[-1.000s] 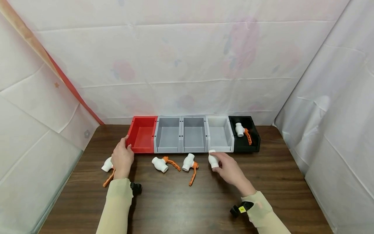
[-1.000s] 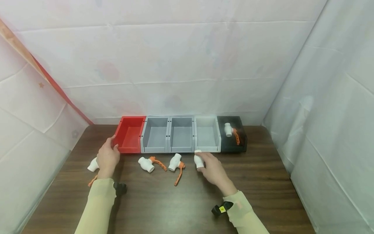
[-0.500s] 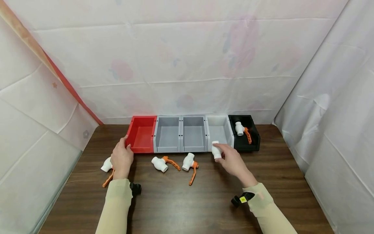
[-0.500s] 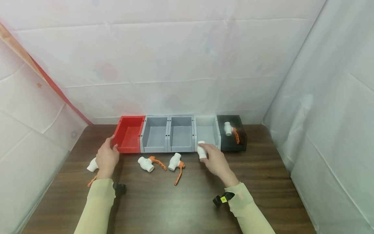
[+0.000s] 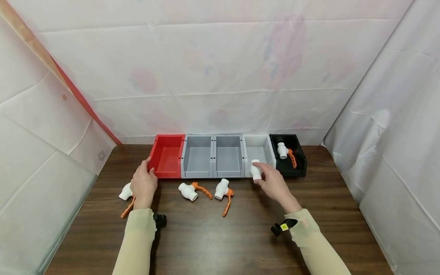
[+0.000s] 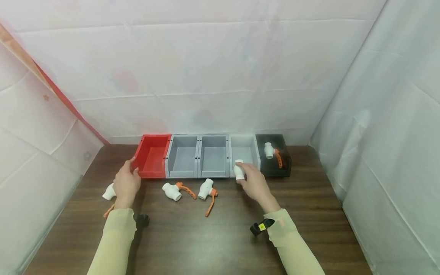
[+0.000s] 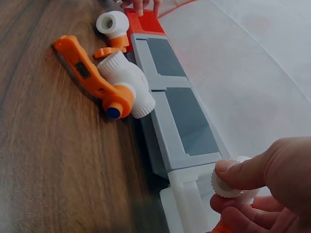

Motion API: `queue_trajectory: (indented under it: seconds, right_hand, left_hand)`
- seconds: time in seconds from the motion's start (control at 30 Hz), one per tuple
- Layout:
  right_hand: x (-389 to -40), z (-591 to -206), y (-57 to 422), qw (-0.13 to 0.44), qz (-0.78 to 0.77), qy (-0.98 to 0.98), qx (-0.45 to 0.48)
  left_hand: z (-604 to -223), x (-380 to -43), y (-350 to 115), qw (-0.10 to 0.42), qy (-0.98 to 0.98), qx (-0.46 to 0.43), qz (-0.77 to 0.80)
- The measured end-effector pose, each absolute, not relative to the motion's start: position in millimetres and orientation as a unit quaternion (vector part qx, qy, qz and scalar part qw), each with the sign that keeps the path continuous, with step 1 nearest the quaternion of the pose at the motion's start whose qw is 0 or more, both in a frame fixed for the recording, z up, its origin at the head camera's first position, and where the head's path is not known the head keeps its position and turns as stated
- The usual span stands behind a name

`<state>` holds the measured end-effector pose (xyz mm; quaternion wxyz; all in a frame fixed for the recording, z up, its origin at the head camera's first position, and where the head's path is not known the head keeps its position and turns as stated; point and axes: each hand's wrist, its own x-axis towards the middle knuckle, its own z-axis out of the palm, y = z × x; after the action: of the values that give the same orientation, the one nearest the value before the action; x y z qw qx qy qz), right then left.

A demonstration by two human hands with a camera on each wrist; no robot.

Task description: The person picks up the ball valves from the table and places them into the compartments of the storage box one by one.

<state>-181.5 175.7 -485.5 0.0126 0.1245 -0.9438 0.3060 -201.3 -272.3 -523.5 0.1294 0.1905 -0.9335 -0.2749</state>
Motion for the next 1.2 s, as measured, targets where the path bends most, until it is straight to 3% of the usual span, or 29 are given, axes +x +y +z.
queue_trajectory:
  seconds: [0.23, 1.2]
  right_hand:
    - [-188, -481, 175, 0.042, 0.303, -0.943, 0.132]
    - [-236, -479, 175, 0.049, 0.307, -0.945, 0.102]
  left_hand:
    - [-524, -200, -274, 0.128, -0.934, 0.187, -0.275]
    - [-525, -201, -272, 0.132, -0.933, 0.193, -0.275]
